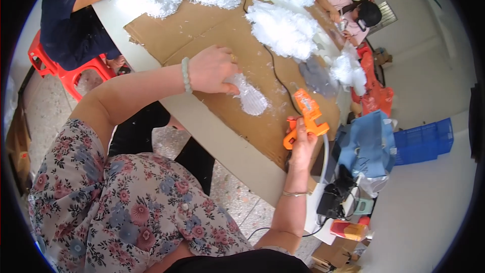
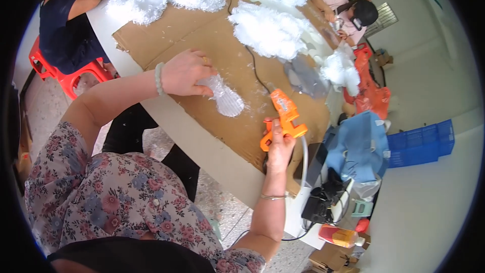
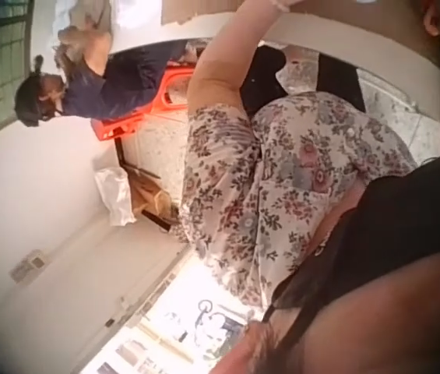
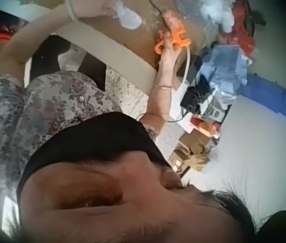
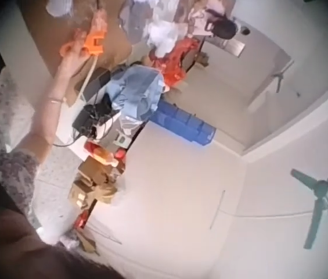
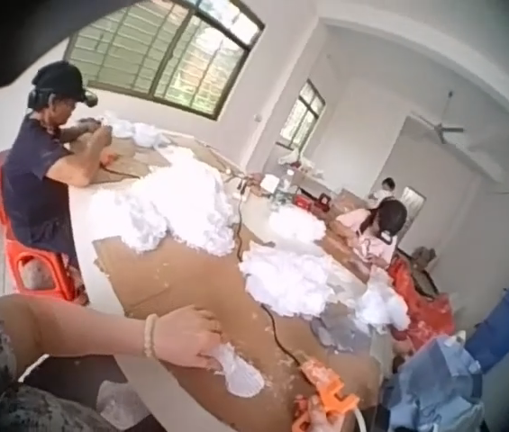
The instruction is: Apply hot glue to pieces of white material using a glue gun at a factory workbench.
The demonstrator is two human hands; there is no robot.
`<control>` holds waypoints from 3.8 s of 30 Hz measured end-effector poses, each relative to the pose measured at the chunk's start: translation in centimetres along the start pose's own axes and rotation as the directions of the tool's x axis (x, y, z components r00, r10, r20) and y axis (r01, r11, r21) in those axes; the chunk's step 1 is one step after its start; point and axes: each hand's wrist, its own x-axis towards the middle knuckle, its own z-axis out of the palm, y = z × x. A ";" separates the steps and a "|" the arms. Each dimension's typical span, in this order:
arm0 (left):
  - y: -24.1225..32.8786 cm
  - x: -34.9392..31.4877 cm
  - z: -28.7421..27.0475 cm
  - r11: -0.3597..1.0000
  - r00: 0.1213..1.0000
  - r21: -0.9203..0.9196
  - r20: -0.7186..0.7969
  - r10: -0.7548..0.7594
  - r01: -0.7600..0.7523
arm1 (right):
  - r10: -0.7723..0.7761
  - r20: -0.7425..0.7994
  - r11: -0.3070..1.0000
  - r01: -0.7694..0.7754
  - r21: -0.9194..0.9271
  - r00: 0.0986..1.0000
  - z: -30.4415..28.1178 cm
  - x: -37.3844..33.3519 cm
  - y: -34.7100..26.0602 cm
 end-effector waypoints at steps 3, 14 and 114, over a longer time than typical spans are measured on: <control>0.2 -0.5 0.2 0.999 1.000 0.048 -0.011 0.020 -0.019 | -0.030 -0.017 1.000 0.029 -0.008 0.999 2.0 -0.3 -1.6; 0.5 -0.9 1.4 0.996 0.997 0.060 0.043 0.062 -0.065 | 0.117 0.127 0.963 -0.144 0.229 0.985 9.6 2.4 -1.9; 0.3 25.7 15.3 0.920 0.942 0.289 0.283 0.182 -0.265 | 0.097 -0.325 0.979 -0.032 0.199 0.941 -0.5 1.3 0.0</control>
